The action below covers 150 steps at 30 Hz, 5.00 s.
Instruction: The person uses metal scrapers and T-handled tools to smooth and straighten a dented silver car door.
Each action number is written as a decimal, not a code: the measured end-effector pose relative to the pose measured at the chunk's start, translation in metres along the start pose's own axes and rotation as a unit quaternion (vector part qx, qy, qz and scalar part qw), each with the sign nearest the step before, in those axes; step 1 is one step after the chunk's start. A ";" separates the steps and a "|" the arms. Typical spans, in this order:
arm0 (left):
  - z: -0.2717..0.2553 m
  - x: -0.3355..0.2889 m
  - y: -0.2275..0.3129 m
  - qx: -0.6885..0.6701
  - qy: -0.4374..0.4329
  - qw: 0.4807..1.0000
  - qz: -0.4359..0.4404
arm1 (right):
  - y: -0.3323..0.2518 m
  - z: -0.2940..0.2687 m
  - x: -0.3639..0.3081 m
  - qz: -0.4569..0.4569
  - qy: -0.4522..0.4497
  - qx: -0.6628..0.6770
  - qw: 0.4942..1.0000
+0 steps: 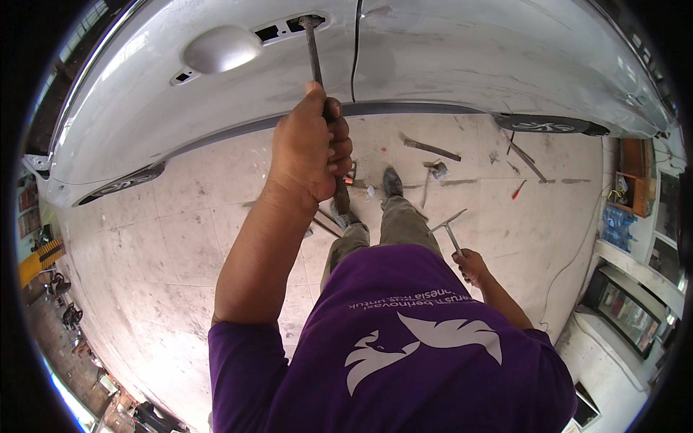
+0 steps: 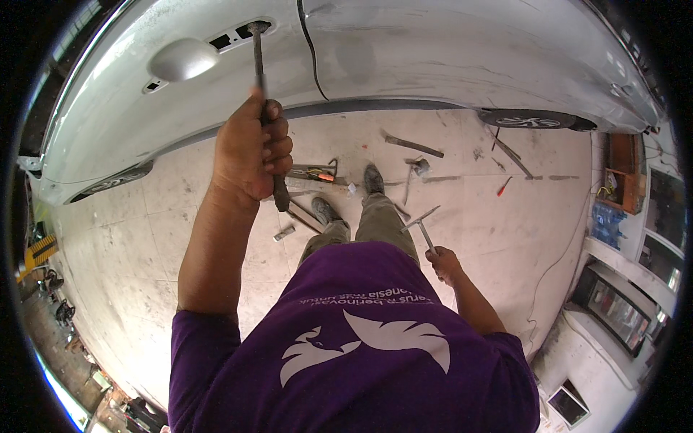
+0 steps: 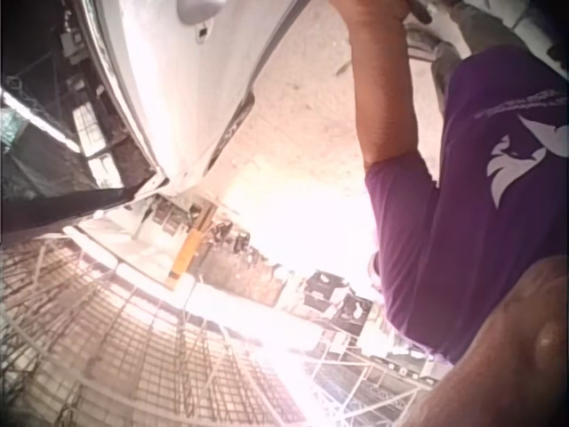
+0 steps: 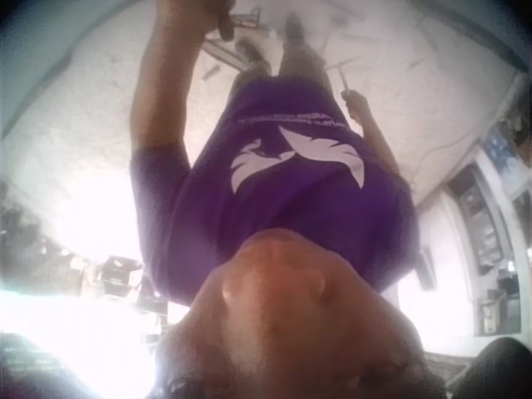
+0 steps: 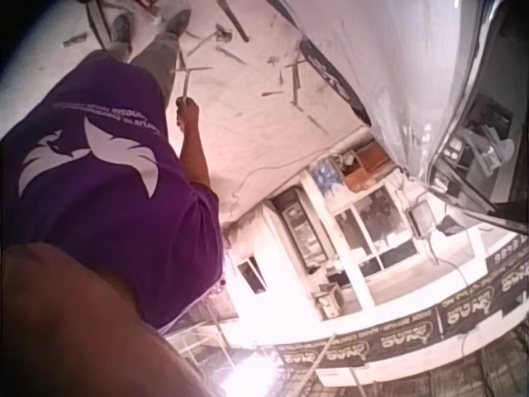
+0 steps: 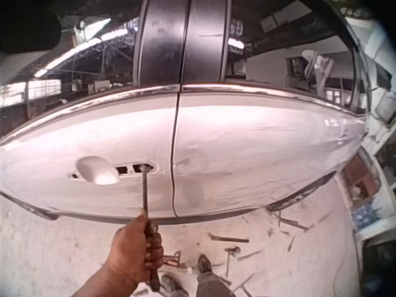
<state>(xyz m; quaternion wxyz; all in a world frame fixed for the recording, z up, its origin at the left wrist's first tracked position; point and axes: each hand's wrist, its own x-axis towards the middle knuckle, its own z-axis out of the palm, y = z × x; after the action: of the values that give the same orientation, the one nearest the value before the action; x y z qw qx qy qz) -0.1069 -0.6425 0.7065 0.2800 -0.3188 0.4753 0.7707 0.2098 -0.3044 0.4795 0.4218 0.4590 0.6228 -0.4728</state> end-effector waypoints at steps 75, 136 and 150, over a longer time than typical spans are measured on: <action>0.004 0.005 -0.007 0.002 -0.035 0.999 0.025 | -0.023 0.001 0.013 -0.014 -0.017 -0.021 1.000; -0.040 0.007 0.007 -0.092 -0.166 0.980 -0.057 | -0.399 0.032 -0.093 -0.782 0.304 -0.416 0.351; -0.042 0.005 0.007 -0.069 -0.158 0.984 -0.038 | -0.388 0.033 -0.089 -0.830 0.279 -0.391 0.285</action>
<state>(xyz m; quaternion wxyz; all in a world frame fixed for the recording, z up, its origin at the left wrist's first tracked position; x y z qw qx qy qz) -0.1056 -0.6831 0.6926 0.3584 -0.2291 0.3583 0.8310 -0.1438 -0.4032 0.6362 -0.2660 -0.4190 0.8607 -0.1134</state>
